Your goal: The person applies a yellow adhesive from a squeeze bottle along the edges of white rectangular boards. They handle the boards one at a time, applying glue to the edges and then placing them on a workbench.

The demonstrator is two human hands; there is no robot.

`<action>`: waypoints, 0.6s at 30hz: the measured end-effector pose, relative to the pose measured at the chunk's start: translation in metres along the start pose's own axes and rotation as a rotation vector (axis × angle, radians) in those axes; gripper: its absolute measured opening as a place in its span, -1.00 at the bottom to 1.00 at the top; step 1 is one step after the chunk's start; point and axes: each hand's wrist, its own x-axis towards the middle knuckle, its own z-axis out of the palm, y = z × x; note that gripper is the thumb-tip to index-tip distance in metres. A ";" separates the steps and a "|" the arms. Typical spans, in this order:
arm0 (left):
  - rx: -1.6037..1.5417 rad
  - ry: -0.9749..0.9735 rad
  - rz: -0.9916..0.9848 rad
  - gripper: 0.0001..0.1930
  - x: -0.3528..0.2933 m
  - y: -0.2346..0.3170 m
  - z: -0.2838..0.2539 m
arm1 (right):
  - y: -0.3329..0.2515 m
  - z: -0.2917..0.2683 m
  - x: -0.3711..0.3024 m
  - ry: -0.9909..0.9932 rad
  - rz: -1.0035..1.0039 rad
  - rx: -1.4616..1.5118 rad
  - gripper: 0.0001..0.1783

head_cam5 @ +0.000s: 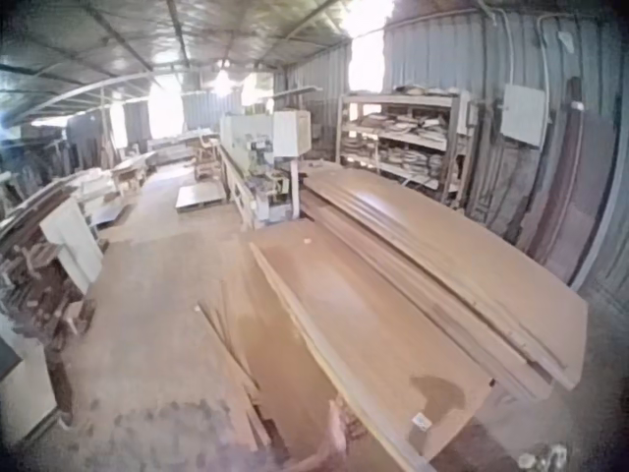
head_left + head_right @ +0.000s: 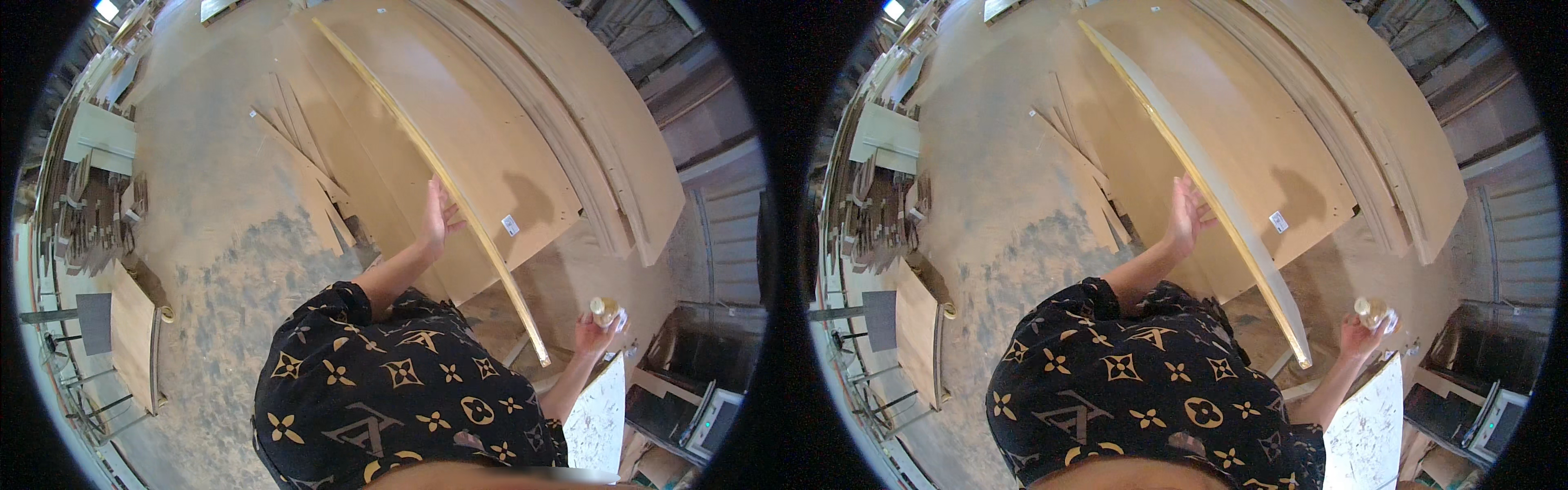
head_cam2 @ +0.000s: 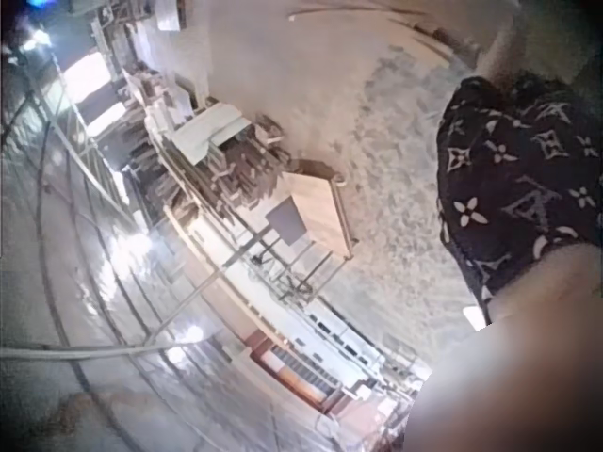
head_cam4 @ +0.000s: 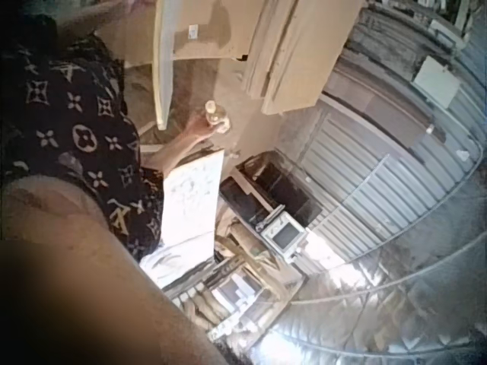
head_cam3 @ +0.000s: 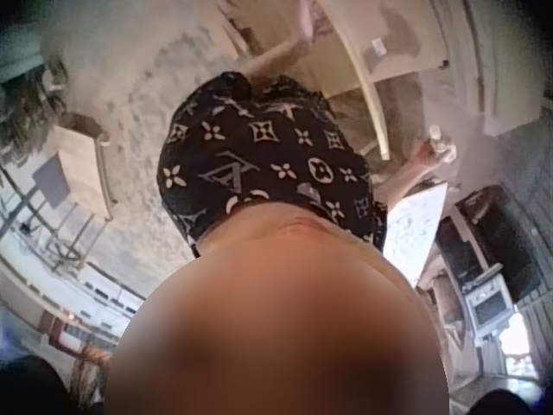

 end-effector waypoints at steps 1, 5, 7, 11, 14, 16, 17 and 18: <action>0.009 0.025 -0.001 -0.18 0.000 -0.001 0.002 | 0.000 0.028 0.004 0.008 -0.033 -0.041 -0.53; -0.015 -0.071 0.009 -0.17 0.001 -0.002 -0.001 | 0.008 0.166 0.019 -0.276 -0.303 -0.380 -0.52; -0.015 -0.065 -0.002 -0.14 0.001 -0.003 -0.001 | 0.032 0.236 0.022 -0.471 -0.470 -0.513 -0.48; -0.047 -0.057 -0.020 -0.17 0.002 -0.005 -0.001 | 0.114 0.368 0.028 -0.673 -0.604 -0.814 -0.56; -0.017 -0.093 -0.016 -0.06 0.002 -0.007 -0.002 | 0.178 0.438 0.023 -0.924 -0.565 -0.984 -0.64; -0.027 -0.099 -0.019 -0.06 0.002 -0.007 -0.003 | 0.222 0.467 0.021 -1.043 -0.591 -1.009 -0.58; -0.030 -0.102 -0.017 -0.07 0.002 -0.007 -0.004 | 0.241 0.476 0.020 -1.085 -0.650 -1.007 -0.54; -0.037 -0.098 -0.025 -0.07 0.002 -0.007 -0.004 | 0.258 0.484 0.020 -1.078 -0.637 -1.045 -0.50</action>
